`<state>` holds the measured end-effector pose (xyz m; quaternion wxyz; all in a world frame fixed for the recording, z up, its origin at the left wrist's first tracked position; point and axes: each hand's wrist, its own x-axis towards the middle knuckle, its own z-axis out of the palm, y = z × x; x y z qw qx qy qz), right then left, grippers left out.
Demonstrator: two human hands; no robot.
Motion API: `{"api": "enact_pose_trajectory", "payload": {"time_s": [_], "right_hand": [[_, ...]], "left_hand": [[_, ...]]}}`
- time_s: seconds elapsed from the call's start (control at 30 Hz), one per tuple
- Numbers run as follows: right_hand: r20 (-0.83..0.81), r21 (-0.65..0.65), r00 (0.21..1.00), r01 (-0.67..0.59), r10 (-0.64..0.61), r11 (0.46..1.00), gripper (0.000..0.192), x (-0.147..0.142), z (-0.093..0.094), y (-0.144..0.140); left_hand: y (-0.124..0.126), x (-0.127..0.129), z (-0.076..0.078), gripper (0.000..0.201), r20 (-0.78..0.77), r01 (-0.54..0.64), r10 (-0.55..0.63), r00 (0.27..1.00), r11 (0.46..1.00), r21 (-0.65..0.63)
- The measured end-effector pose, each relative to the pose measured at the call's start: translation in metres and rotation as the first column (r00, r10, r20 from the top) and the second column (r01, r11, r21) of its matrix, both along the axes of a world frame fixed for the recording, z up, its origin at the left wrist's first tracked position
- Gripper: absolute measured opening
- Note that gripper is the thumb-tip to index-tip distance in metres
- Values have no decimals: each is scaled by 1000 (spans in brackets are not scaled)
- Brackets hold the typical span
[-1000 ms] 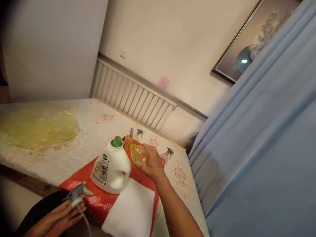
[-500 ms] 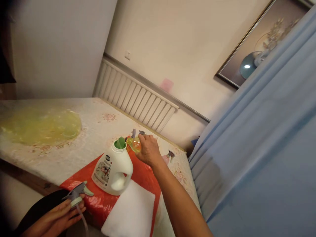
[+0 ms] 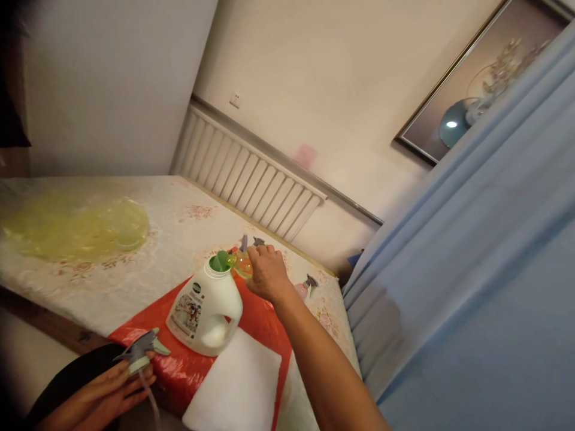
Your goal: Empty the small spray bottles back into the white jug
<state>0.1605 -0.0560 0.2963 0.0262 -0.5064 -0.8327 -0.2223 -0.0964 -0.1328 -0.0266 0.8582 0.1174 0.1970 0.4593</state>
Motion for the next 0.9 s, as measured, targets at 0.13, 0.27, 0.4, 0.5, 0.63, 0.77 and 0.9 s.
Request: {"api": "enact_pose_trajectory", "payload": {"time_s": [0.13,0.27,0.4,0.5,0.63,0.77,0.9], "right_hand": [[10,-16,1000,13,-13,1000,65,1,1,1],[20,-17,1000,23,-22,1000,64,0,2,2],[27,-18,1000,4,-4,1000,64,-1,4,2],[38,-30,999,2,0,1000,64,-2,4,1],[49,-24,999,-4,5,1000,62,-2,5,1],[81,-29,997,16,-13,999,62,-4,8,0],[107,-26,994,26,-23,999,64,-6,10,-1]], "left_hand": [[-2,0,1,18,-18,-4,4,1000,1000,-7],[-2,0,1,18,-37,-6,6,999,1000,-5],[-1,-1,0,17,-24,2,-2,1000,1000,-6],[-1,-1,1,18,-8,19,-19,1000,1000,-13],[-2,0,4,17,-30,0,-1,1000,1000,-15],[-3,0,10,16,-43,5,-5,999,1000,-15],[-4,0,14,17,-48,9,-10,999,1000,-19]]}}
